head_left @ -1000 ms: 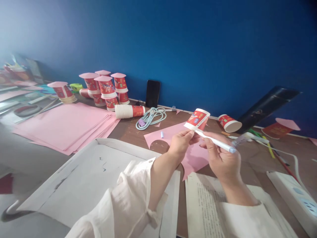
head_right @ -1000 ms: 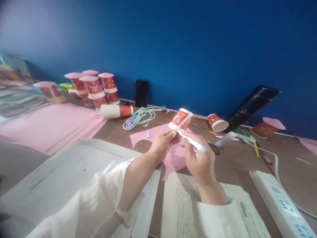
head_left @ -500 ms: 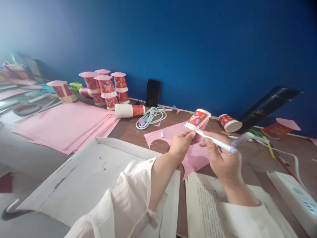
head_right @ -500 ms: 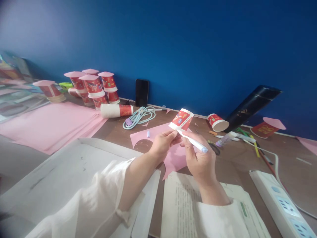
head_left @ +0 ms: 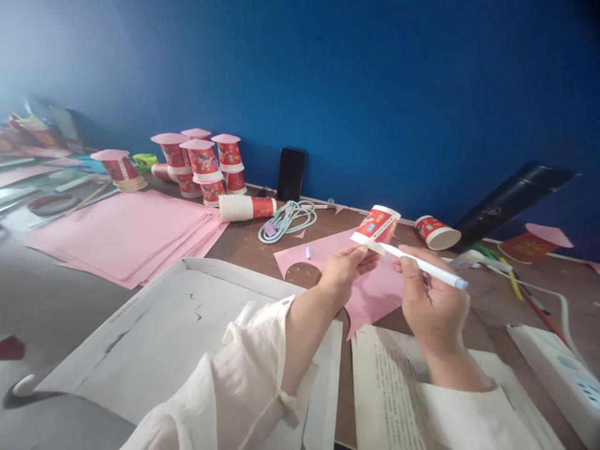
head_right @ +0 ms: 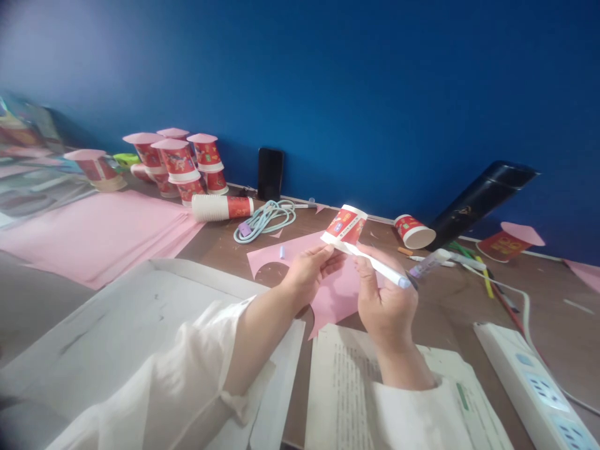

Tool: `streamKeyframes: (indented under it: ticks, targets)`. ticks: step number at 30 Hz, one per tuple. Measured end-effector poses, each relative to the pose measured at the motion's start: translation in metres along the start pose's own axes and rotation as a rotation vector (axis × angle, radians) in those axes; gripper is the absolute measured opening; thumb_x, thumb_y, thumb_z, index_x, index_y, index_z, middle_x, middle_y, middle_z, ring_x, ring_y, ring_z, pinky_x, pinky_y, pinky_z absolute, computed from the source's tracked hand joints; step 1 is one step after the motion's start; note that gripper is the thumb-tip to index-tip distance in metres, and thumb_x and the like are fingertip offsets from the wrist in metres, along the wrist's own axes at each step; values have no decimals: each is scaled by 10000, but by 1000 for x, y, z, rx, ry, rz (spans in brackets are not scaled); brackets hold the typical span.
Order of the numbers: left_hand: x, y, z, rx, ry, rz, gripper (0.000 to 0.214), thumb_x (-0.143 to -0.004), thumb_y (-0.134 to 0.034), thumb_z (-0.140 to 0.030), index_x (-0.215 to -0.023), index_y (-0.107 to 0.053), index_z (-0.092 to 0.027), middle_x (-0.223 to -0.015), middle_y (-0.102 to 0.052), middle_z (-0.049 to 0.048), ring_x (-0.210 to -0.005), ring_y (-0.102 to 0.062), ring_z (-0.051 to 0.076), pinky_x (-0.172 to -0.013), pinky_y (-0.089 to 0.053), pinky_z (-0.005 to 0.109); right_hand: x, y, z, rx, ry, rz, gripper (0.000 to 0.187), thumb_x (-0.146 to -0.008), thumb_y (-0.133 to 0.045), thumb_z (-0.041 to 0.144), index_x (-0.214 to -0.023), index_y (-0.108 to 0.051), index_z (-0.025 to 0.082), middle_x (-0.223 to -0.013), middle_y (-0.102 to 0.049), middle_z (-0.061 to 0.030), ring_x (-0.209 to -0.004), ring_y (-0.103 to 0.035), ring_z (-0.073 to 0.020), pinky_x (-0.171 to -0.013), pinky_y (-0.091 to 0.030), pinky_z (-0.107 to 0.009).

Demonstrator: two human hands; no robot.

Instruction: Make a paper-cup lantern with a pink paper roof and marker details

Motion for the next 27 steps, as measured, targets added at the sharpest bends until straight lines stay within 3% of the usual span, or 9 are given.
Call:
streamKeyframes:
  ticks: [6,27]
  targets:
    - [1,-2,-1,1,35,-14,164,-859,-580,-167,-895,-716,-84,-883,-725,122,-821,-675,167,-967,-463,387,-1,-2,3,69,50,-1,239,-906,-544,339,-1045,-687,205,-863,-732,-67,-850,-688,-217,-800,-524,-349]
    - [2,-2,-2,-41,21,-2,165,-858,-583,-162,-901,-708,-63,-860,-721,130,-792,-675,165,-953,-481,383,0,-2,1,115,88,-21,238,-906,-536,319,-1034,-678,177,-843,-727,-76,-800,-683,-210,-764,-522,-341]
Point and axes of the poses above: each hand's wrist, its own x-axis away from the middle knuckle, its own y-axis out of the back of the hand, z = x × y, the point moved 1 cm from there along -x, towards the middle knuckle
